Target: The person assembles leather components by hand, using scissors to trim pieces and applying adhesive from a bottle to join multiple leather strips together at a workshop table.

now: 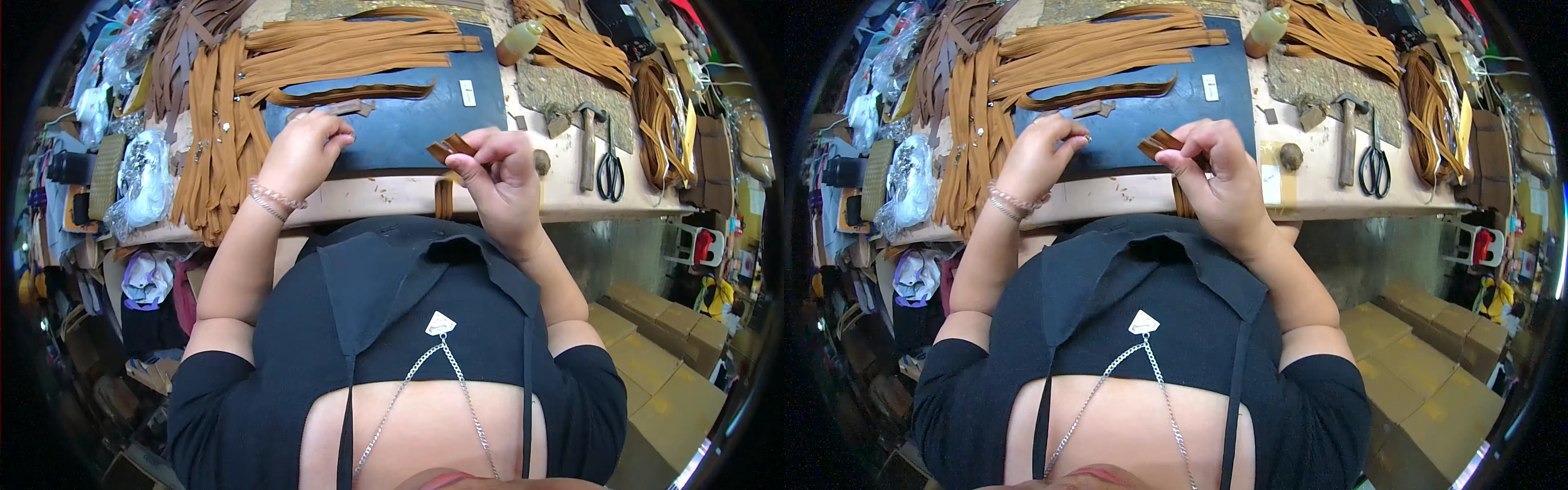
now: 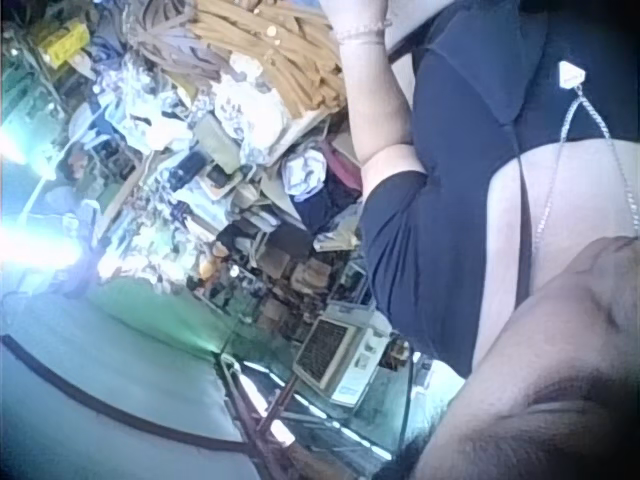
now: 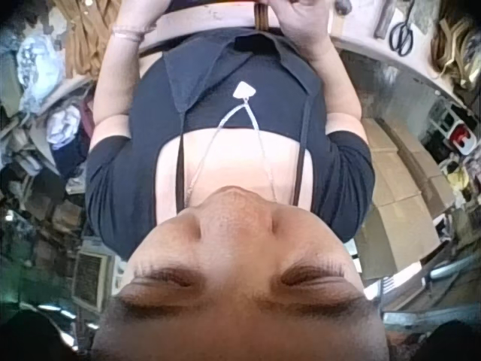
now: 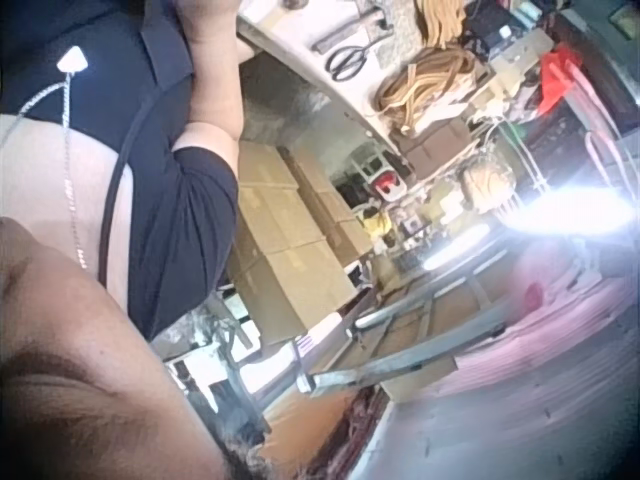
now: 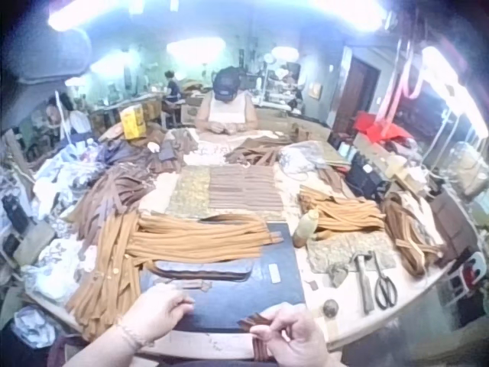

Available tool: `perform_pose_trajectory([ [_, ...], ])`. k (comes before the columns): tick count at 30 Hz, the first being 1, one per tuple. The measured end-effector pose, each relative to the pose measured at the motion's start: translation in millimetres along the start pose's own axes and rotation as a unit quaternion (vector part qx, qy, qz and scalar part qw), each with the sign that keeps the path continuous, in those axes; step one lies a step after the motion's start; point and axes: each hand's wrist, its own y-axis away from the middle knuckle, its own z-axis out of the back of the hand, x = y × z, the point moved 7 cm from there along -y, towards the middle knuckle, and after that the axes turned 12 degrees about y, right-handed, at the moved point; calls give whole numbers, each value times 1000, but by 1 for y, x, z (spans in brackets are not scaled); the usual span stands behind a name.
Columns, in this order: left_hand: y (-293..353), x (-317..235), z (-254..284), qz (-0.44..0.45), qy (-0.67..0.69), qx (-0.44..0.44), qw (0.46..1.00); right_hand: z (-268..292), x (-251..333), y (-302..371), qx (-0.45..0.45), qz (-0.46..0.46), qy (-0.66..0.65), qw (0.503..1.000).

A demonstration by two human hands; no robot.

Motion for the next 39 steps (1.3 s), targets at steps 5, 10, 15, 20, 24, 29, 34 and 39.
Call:
perform_pose_trajectory([
  [5,5,25,4,-18,-70,-121,990,-13,-12,3,95,-101,80,987],
  [10,-14,24,1,-61,-68,-132,987,-18,-14,2,115,-117,45,986],
  [15,-19,64,46,-60,-31,-209,976,-17,-4,1,120,-81,83,986],
  [20,-5,58,66,-10,-22,-203,979,-20,-13,4,135,-103,82,982],
  [24,8,66,40,105,-20,-118,987,-24,-7,-3,126,-70,96,985],
  [29,11,45,12,-49,-35,-108,992,-34,-1,-3,156,-51,88,982],
  [34,7,41,4,-53,-73,-88,992,-33,-6,3,161,-62,90,981],
  [39,11,4,-19,116,406,30,906,-25,0,-2,115,-44,123,985],
])
